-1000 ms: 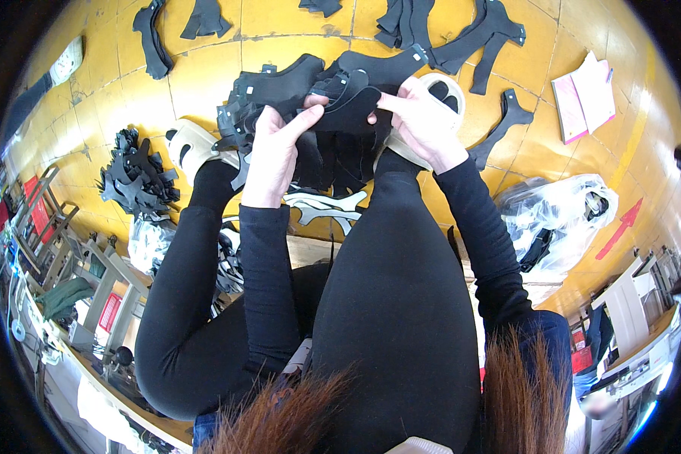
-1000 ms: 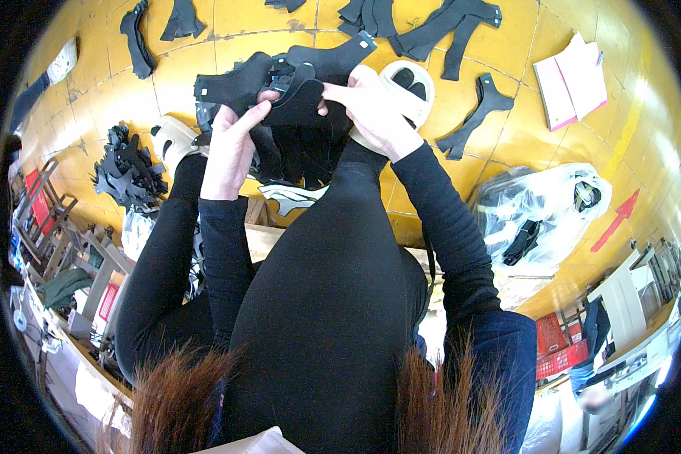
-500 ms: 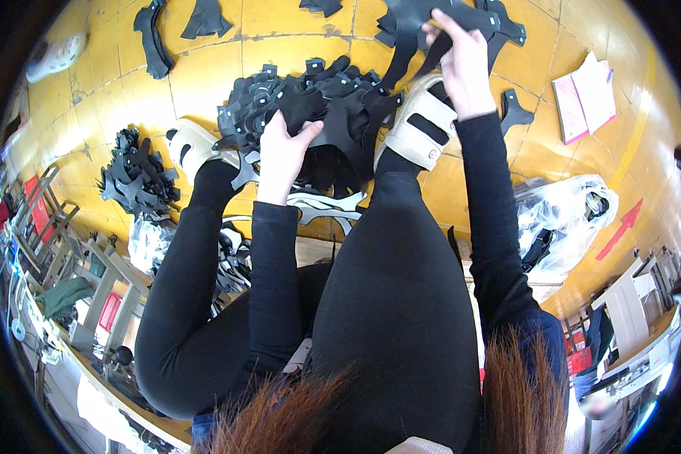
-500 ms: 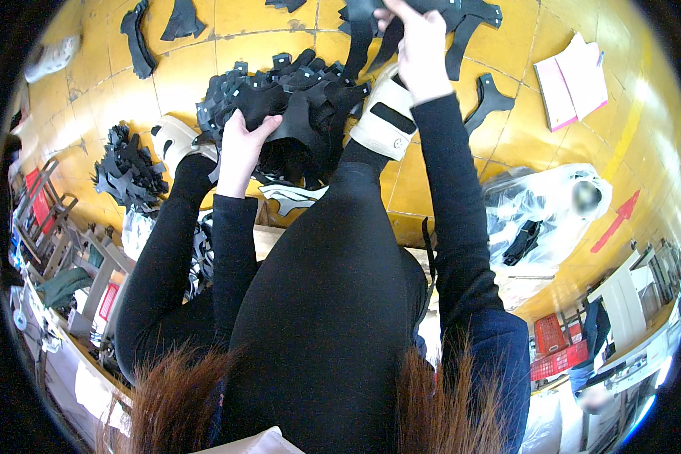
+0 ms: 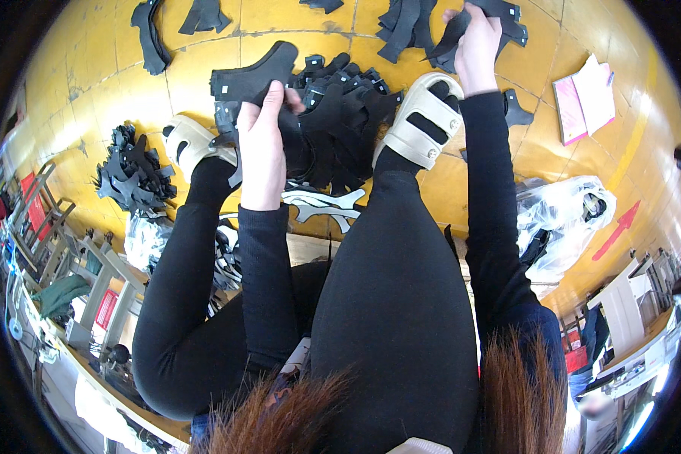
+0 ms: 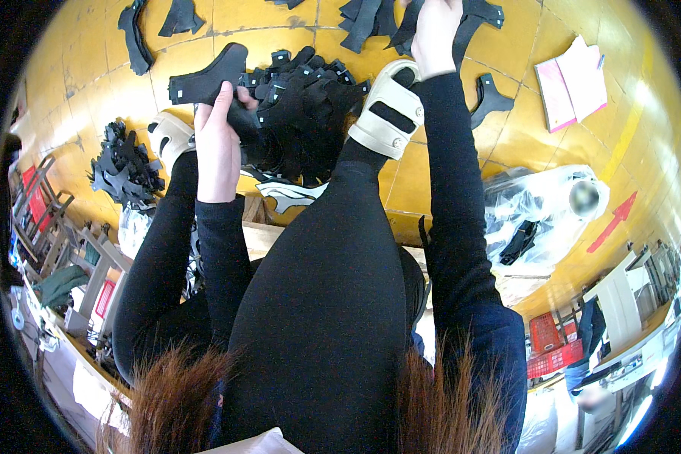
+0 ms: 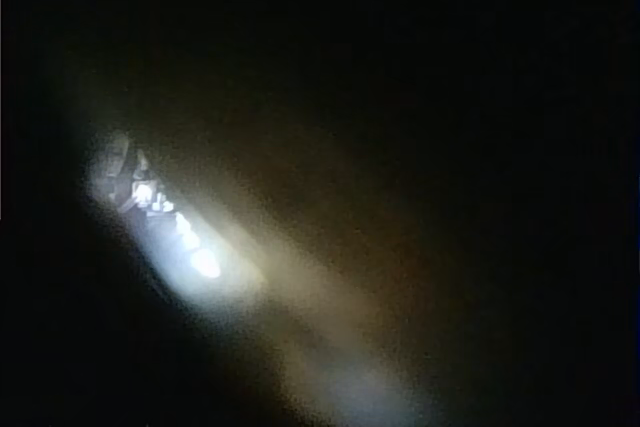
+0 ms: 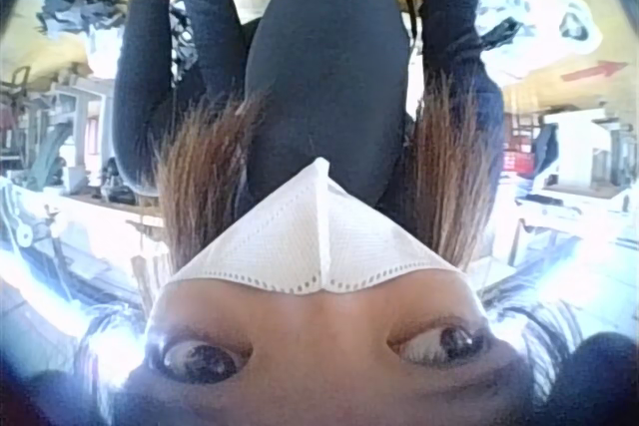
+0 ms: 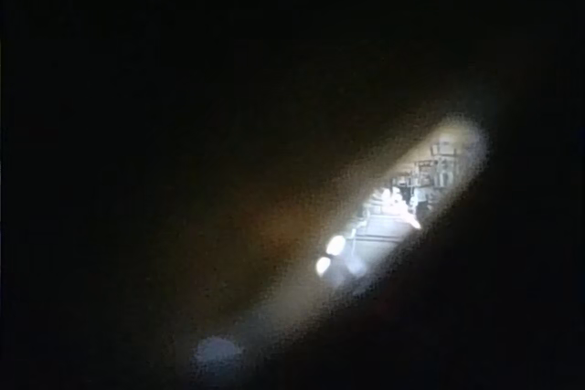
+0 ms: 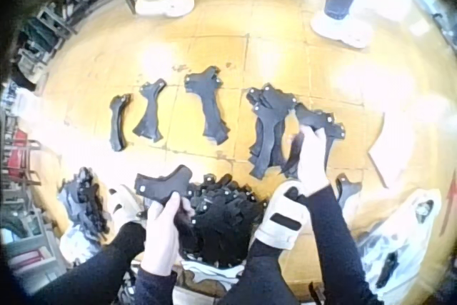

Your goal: The person sits on the floor and sorts black rubber parts by picking them up, inspecting them, and placing them into a pile. The person handles the parts one at a time, occasionally moving them between hands.

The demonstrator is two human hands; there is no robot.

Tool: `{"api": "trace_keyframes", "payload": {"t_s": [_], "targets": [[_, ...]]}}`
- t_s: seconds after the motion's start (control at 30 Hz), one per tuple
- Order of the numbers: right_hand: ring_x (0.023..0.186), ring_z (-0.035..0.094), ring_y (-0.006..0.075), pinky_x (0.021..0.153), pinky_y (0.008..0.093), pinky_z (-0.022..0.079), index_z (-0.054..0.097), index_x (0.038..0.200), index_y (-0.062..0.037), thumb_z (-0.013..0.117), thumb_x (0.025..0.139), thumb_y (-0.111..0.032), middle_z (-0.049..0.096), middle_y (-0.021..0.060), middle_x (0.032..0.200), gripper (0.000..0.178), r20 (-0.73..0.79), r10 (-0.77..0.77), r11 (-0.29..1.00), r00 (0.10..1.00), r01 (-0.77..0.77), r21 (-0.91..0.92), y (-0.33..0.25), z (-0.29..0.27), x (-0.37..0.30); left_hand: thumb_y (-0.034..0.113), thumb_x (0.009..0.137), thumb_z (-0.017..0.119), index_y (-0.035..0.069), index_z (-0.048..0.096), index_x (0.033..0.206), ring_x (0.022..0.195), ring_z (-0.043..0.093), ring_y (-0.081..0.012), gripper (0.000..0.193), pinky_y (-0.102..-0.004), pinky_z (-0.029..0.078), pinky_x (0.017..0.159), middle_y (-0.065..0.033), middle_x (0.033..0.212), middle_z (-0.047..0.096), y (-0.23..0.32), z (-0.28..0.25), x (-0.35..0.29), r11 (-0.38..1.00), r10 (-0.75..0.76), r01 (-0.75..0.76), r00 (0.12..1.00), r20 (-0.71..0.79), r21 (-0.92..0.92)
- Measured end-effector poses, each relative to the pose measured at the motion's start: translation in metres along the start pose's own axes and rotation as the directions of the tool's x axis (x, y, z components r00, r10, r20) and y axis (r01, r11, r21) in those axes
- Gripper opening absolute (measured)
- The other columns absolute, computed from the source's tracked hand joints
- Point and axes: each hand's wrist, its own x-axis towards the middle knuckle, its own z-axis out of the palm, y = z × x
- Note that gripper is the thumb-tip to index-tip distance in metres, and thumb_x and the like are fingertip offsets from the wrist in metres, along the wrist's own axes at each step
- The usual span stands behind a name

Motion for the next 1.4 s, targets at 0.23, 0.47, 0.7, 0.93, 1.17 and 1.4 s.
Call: {"api": "trace_keyframes", "payload": {"t_s": [0.23, 0.47, 0.7, 0.93, 1.17, 1.4], "targets": [[0.088, 0.067, 0.0204, 0.085, 0.0337, 0.052, 0.062, 0.096, 0.0008, 0.064, 0.092, -0.008, 0.069, 0.014, 0.096, 0.01, 0.365, 0.281, 0.959, 0.888, -0.274, -0.072, -0.066, 0.037, -0.12, 0.02, 0.105, 0.051, 0.001, 0.06, 0.108, 0.089, 0.066, -0.0189, 0.021, -0.0346, 0.055, 0.084, -0.0097, 0.099, 0.068, 0.012, 0.028, -0.025, 0.993, -0.097, 0.11, 0.965, 0.243, -0.043], [0.087, 0.064, 0.0097, 0.082, 0.0251, 0.048, 0.069, 0.111, -0.0031, 0.07, 0.091, -0.017, 0.072, 0.005, 0.099, 0.024, 0.504, 0.509, 0.859, 0.698, -0.449, -0.245, -0.074, 0.055, -0.175, 0.026, 0.106, 0.051, 0.004, 0.059, 0.121, 0.093, 0.062, -0.0119, 0.028, -0.029, 0.049, 0.088, -0.0046, 0.108, 0.066, 0.011, 0.034, -0.03, 0.982, -0.168, 0.185, 0.953, 0.253, -0.043], [0.091, 0.062, 0.011, 0.082, 0.0253, 0.047, 0.067, 0.12, -0.0037, 0.074, 0.09, -0.023, 0.07, 0.0046, 0.103, 0.036, 0.523, 0.57, 0.811, 0.634, -0.329, -0.484, -0.067, 0.066, -0.176, 0.034, 0.106, 0.05, 0.004, 0.052, 0.133, 0.113, 0.056, -0.0133, 0.04, -0.0283, 0.041, 0.103, -0.0055, 0.124, 0.059, -0.006, 0.03, -0.024, 0.924, -0.086, 0.157, 0.974, 0.21, -0.349], [0.083, 0.068, 0.0135, 0.076, 0.0274, 0.052, 0.064, 0.114, -0.0008, 0.068, 0.095, -0.028, 0.07, 0.0092, 0.101, 0.034, 0.584, 0.409, 0.688, 0.701, 0.184, -0.702, -0.066, 0.068, -0.158, 0.024, 0.099, 0.063, 0.0, 0.056, 0.127, 0.115, 0.056, -0.0128, 0.037, -0.0297, 0.043, 0.101, -0.0084, 0.123, 0.063, 0.012, 0.043, -0.012, 0.993, -0.107, 0.119, 0.938, 0.33, -0.015], [0.072, 0.059, 0.0106, 0.066, 0.0252, 0.049, 0.063, 0.113, -0.0079, 0.063, 0.094, -0.012, 0.063, 0.0032, 0.085, 0.019, 0.542, 0.013, 0.635, 0.841, 0.412, -0.654, -0.105, 0.068, -0.095, 0.022, 0.1, 0.057, 0.005, 0.062, 0.093, 0.075, 0.058, -0.0103, 0.019, -0.0257, 0.049, 0.07, 0.0008, 0.081, 0.061, 0.117, 0.056, 0.075, 0.969, 0.161, -0.24, 0.797, 0.582, 0.06], [0.085, 0.067, 0.0224, 0.076, 0.0326, 0.052, 0.066, 0.114, -0.0076, 0.065, 0.093, -0.023, 0.069, 0.0098, 0.094, 0.026, 0.625, 0.15, 0.412, 0.766, 0.526, -0.744, -0.076, 0.024, -0.082, 0.017, 0.097, 0.061, -0.001, 0.059, 0.112, 0.078, 0.058, -0.0112, 0.023, -0.0263, 0.05, 0.074, 0.0014, 0.085, 0.06, 0.175, 0.033, 0.095, 0.986, -0.151, 0.078, 0.778, 0.61, 0.144]]}}
